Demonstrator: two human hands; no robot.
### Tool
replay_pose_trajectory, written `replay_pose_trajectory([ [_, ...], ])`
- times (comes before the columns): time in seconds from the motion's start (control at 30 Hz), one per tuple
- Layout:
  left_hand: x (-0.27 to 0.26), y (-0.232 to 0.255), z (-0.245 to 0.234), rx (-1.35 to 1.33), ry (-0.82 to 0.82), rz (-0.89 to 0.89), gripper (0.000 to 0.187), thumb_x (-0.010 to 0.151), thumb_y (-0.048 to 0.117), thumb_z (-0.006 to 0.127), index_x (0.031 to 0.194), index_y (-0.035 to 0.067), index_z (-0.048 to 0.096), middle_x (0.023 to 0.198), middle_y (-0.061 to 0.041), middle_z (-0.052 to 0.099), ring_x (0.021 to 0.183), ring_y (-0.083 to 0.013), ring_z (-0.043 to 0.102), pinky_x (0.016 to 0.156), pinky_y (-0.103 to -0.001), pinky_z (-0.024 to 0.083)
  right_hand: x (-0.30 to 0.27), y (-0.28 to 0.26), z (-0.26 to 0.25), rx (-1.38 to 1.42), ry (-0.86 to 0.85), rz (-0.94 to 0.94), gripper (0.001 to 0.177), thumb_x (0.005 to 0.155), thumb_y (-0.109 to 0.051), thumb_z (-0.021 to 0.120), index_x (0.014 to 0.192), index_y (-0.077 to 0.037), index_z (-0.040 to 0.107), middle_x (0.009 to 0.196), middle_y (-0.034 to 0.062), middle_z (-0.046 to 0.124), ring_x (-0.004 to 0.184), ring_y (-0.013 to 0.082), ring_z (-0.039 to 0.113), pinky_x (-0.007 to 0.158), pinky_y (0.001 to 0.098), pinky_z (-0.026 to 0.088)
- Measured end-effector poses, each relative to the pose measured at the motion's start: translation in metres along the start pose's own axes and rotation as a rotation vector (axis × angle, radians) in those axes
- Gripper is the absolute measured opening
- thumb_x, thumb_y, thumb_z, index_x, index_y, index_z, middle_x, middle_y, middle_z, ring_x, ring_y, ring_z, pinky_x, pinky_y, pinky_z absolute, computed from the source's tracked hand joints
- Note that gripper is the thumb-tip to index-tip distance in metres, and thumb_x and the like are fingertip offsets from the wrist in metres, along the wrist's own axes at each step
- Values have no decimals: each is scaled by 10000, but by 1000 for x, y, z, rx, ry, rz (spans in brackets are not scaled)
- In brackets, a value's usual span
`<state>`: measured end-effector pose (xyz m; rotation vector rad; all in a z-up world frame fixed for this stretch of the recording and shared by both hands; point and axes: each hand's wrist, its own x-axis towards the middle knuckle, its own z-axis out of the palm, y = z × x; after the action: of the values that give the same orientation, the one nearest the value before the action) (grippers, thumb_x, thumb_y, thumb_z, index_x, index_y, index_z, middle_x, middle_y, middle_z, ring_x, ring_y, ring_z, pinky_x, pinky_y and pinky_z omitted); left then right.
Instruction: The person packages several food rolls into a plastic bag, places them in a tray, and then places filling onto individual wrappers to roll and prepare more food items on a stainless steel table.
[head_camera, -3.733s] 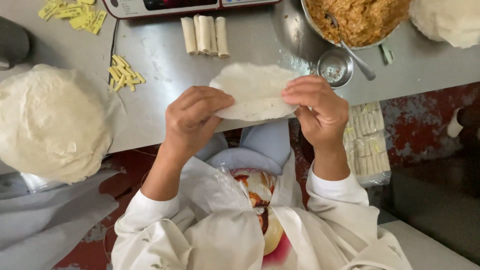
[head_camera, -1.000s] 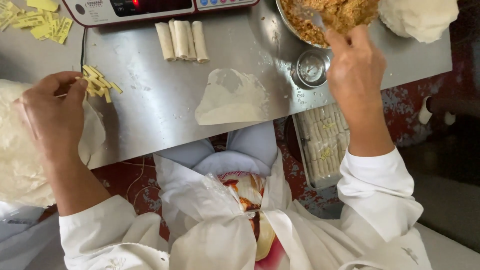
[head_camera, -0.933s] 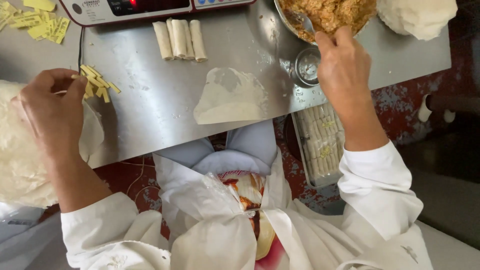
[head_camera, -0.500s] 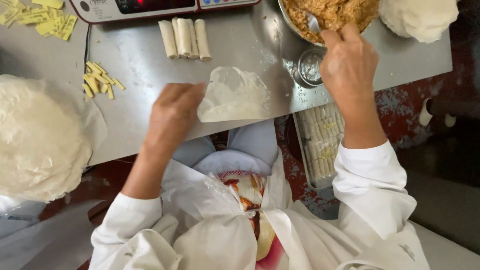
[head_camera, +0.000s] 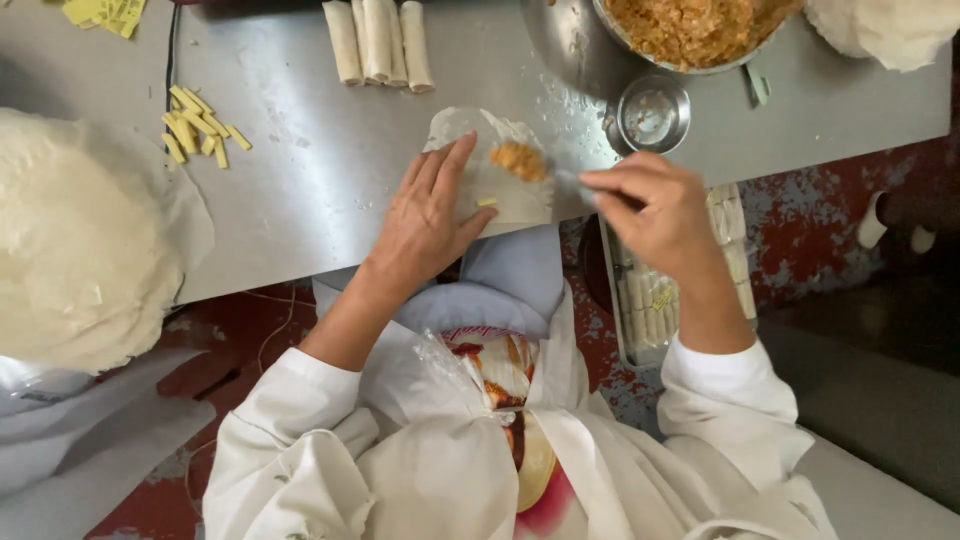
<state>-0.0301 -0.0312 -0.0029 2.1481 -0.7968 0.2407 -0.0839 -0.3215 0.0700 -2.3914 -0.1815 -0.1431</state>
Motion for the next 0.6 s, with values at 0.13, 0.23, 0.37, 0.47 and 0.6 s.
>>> replay_pose_trajectory([
  [0.13,0,1,11,144,89,107,597,867,277,934,1351,62,659,1145,-129,688,1118,-342,635,882,-426,539,-25,-4,31,-172,15,-216,220,974,59,709,1060,-96,840,919,92,710,823,326,735,712,407,614],
  [0.23,-3,-2,8,168,119,129,205,908,258,883,1080,161,827,1018,-31,699,1054,-283,612,827,-386,501,-35,2,19,-371,61,-283,230,1047,14,657,1065,-129,836,928,42,671,855,279,723,769,374,624],
  [0.37,-3,-4,-5,133,102,123,113,925,269,896,996,188,864,1002,0,705,1047,-262,596,843,-379,487,-43,-7,11,-504,69,-286,302,1086,9,610,1111,-171,851,908,9,632,812,222,682,759,345,626],
  [0.47,-11,-14,-6,137,63,104,154,909,242,893,1057,207,869,1022,-1,729,1053,-265,590,870,-395,480,-40,-5,-15,-504,-59,-239,249,1069,21,635,1070,-103,850,912,77,672,826,257,702,771,355,612],
  [0.6,-13,-18,-9,134,36,121,267,856,262,916,1110,208,855,1052,3,754,1073,-267,604,920,-412,472,1,35,-58,-629,117,-219,213,1161,0,669,1247,-54,856,1058,84,648,986,302,735,838,377,614],
])
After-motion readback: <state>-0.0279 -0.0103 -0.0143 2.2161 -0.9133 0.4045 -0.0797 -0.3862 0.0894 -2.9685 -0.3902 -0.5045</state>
